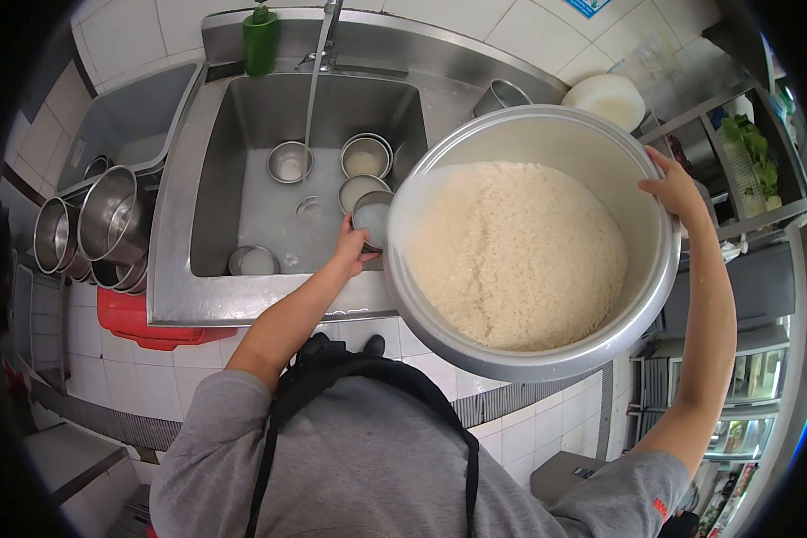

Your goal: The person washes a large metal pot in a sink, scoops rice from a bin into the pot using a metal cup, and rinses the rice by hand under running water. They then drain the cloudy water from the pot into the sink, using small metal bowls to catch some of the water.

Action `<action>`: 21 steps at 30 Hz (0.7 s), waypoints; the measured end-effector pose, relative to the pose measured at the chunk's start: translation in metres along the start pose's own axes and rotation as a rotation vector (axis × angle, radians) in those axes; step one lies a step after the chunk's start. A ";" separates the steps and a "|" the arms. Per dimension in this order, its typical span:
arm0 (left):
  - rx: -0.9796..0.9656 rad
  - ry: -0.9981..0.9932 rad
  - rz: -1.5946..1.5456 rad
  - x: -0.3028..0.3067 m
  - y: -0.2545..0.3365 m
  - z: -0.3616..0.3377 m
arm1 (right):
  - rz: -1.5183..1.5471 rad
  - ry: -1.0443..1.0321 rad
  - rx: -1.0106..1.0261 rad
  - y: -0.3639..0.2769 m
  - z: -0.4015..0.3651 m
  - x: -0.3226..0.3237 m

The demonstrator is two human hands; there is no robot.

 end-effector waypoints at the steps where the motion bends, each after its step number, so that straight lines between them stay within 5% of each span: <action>1: -0.007 0.008 0.005 -0.001 0.001 -0.001 | -0.005 -0.009 -0.012 -0.003 -0.001 0.001; 21: -0.023 0.023 0.026 0.000 -0.003 0.004 | -0.142 0.005 -0.013 -0.031 0.007 0.009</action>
Point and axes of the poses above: each hand's wrist, its own z-axis towards the middle knuckle, its own x-axis out of the back of the hand, y = z × x, the point moved 1 cm from there along z, towards the middle knuckle, and after that the axes turned 1 degree about -x, right-handed, at the moved point
